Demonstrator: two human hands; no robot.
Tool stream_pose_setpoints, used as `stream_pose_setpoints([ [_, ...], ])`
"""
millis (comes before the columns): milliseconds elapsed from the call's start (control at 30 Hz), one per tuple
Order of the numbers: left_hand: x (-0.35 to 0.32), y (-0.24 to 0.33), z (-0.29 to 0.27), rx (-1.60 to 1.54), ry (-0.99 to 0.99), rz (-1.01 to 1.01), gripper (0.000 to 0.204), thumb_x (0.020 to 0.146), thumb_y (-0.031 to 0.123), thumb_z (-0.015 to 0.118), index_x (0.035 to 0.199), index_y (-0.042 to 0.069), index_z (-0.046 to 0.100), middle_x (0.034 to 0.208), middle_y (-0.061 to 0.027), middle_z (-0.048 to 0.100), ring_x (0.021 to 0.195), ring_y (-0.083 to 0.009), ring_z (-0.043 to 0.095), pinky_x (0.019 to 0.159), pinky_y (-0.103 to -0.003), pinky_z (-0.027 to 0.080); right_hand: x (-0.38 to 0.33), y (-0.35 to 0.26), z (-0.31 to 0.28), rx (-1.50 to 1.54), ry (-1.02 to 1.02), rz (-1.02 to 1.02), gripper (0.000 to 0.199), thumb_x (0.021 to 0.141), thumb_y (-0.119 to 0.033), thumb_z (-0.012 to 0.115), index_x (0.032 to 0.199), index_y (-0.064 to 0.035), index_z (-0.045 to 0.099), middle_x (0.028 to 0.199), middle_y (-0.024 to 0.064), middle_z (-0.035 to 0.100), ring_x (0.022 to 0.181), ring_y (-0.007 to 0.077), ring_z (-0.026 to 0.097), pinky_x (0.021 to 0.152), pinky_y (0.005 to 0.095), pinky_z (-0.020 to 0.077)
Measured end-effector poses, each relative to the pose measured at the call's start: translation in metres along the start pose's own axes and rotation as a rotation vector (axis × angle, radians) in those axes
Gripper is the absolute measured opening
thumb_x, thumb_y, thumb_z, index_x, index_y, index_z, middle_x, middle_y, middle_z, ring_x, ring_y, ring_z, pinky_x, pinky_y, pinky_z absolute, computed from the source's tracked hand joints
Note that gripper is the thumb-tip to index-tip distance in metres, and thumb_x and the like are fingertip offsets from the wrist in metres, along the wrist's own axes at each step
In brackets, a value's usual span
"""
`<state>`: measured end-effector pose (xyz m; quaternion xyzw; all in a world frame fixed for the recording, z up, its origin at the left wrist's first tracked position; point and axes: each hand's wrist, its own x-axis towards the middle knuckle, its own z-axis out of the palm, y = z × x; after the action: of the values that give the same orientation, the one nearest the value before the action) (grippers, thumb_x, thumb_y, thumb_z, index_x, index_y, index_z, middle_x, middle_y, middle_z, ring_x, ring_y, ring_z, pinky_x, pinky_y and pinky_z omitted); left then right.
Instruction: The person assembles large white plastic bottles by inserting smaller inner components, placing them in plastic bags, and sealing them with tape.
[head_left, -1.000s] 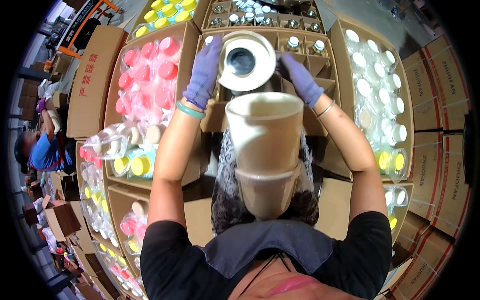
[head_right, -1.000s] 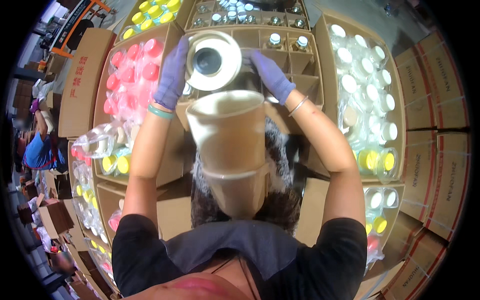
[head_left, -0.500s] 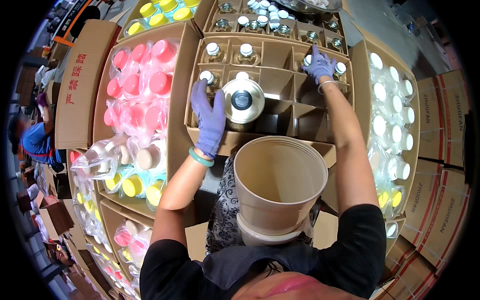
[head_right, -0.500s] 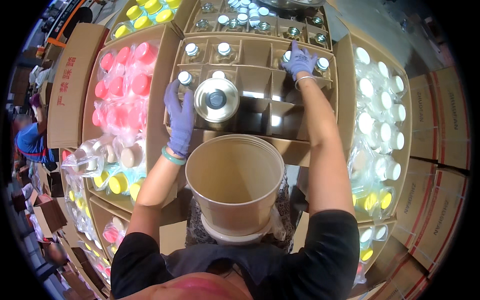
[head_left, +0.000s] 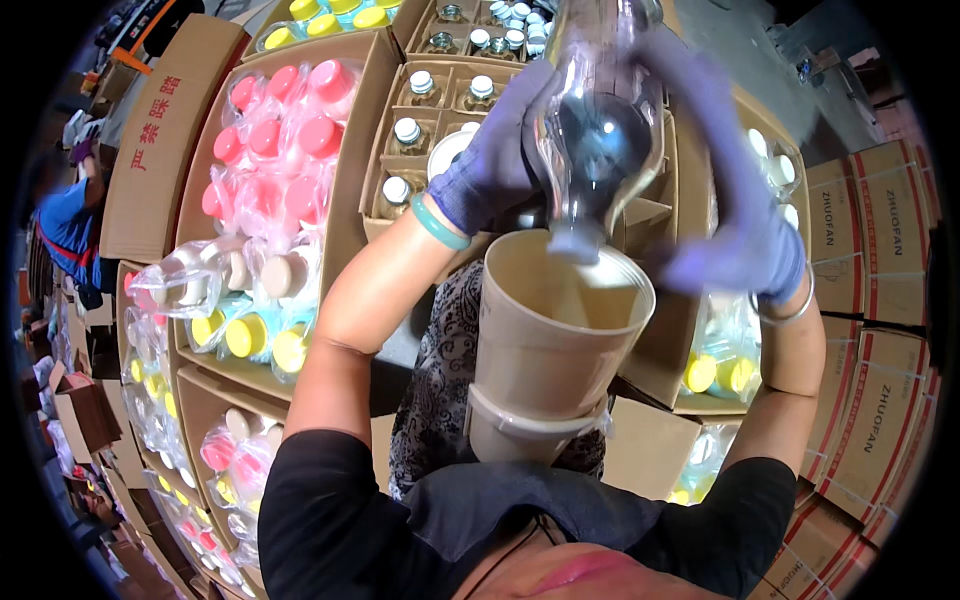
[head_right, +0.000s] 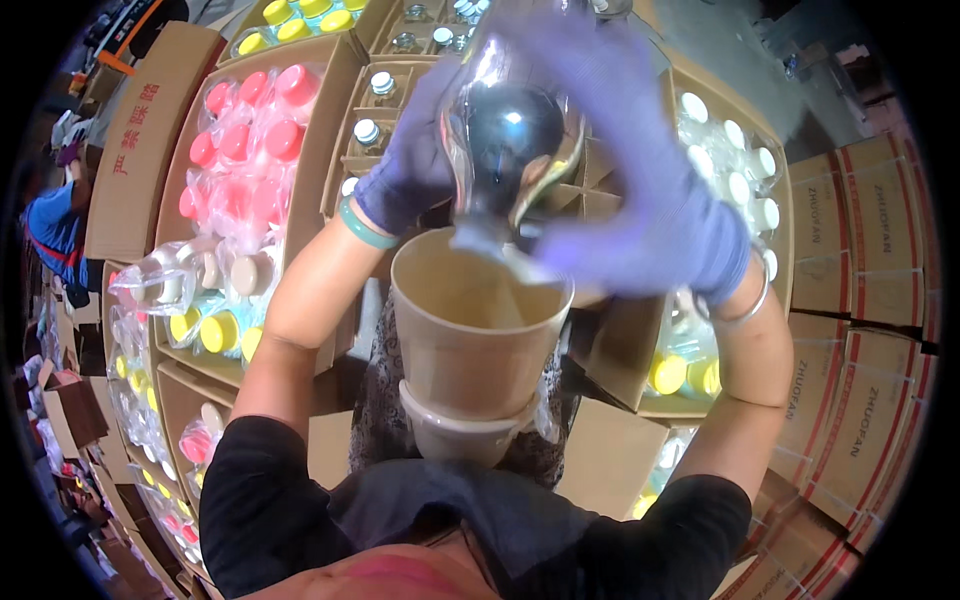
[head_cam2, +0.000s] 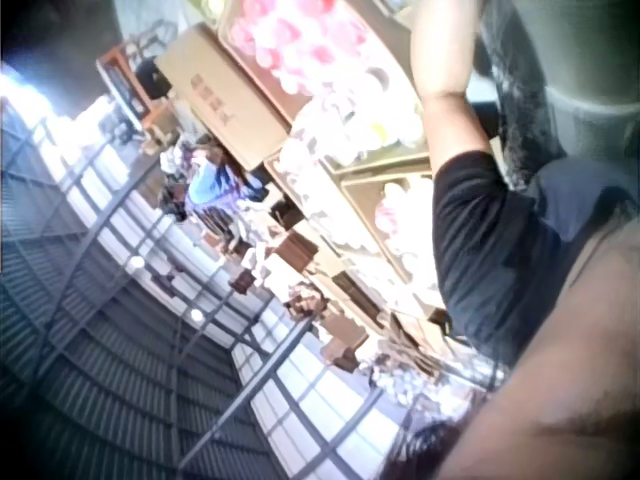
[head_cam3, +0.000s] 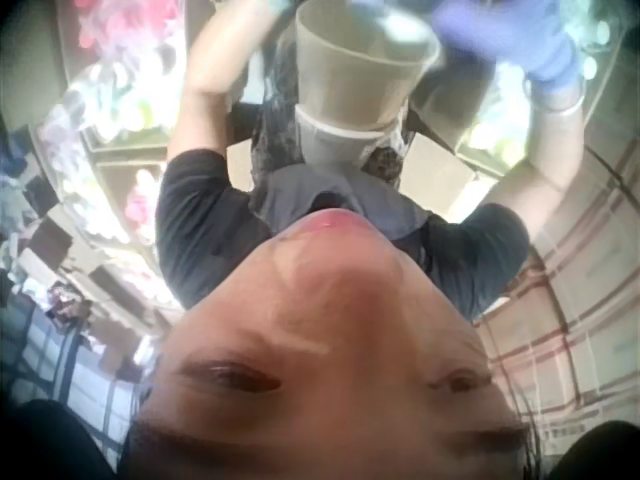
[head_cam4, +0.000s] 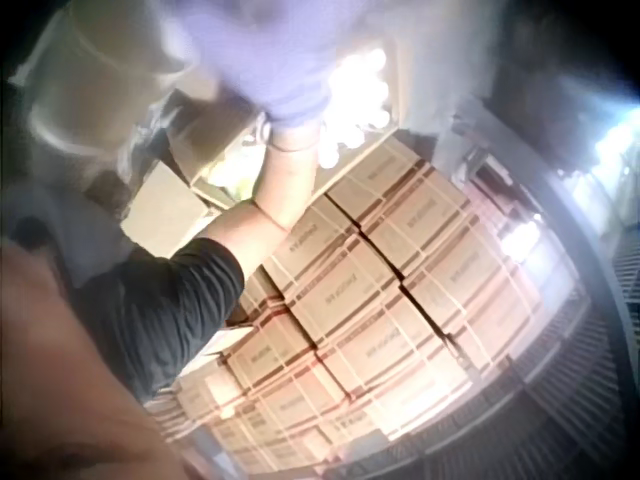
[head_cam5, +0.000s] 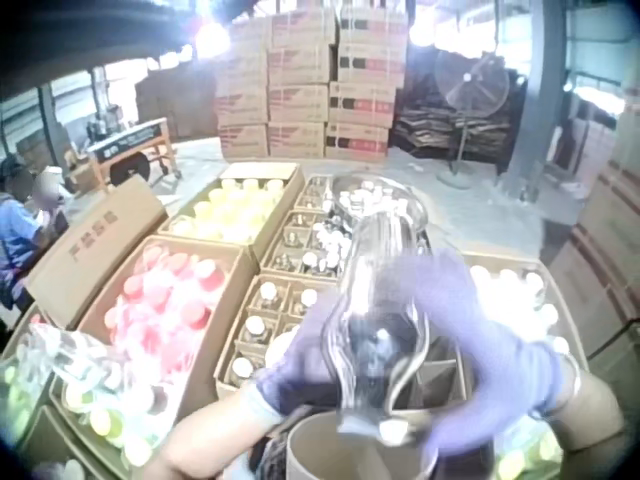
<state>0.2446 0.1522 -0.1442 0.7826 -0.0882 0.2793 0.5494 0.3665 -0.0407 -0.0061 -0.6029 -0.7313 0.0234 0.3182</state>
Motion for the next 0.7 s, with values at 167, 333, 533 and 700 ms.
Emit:
stream_pose_setpoints([
  [167, -0.033, 0.066, 0.012, -0.469, -0.083, -0.253, 0.063, 0.093, 0.011, 0.060, 0.149, 0.000, 0.033, 0.118, -0.0079, 0.061, 0.104, -0.0210, 0.063, 0.092, -0.033, 0.052, 0.002, 0.025, -0.009, 0.428, 0.504, 0.376, 0.064, 0.094, -0.040, 0.056, 0.152, -0.0177, 0.040, 0.148, 0.0128, 0.047, 0.140, 0.0222, 0.039, 0.116, 0.0313, 0.0279],
  [333, -0.067, 0.131, 0.019, -0.489, -0.121, -0.378, 0.078, 0.082, 0.022, 0.043, 0.155, -0.001, 0.026, 0.150, -0.0144, 0.043, 0.138, -0.0220, 0.043, 0.115, -0.035, 0.034, -0.023, 0.013, -0.013, 0.501, 0.105, 0.422, 0.071, 0.082, -0.030, 0.073, 0.145, -0.0066, 0.050, 0.139, 0.0097, 0.056, 0.131, 0.0195, 0.049, 0.108, 0.0343, 0.0434],
  [533, -0.121, 0.099, 0.031, -0.082, 0.000, 0.055, 0.055, 0.106, 0.021, 0.044, 0.153, -0.003, 0.028, 0.147, -0.0196, 0.048, 0.131, -0.0257, 0.053, 0.111, -0.037, 0.043, -0.042, -0.033, 0.024, 0.141, -0.438, 0.014, 0.062, 0.078, -0.036, 0.079, 0.132, -0.0113, 0.063, 0.124, 0.0107, 0.065, 0.117, 0.0268, 0.057, 0.107, 0.0400, 0.0419],
  [700, -0.119, 0.065, 0.033, -0.421, 0.126, -0.309, 0.053, 0.100, 0.017, 0.054, 0.147, -0.004, 0.039, 0.149, -0.0208, 0.047, 0.134, -0.0322, 0.051, 0.111, -0.038, 0.044, -0.038, -0.042, 0.022, 0.189, -0.642, 0.227, 0.047, 0.080, -0.043, 0.077, 0.115, -0.0117, 0.071, 0.103, 0.0081, 0.071, 0.102, 0.0236, 0.062, 0.100, 0.0366, 0.0431],
])
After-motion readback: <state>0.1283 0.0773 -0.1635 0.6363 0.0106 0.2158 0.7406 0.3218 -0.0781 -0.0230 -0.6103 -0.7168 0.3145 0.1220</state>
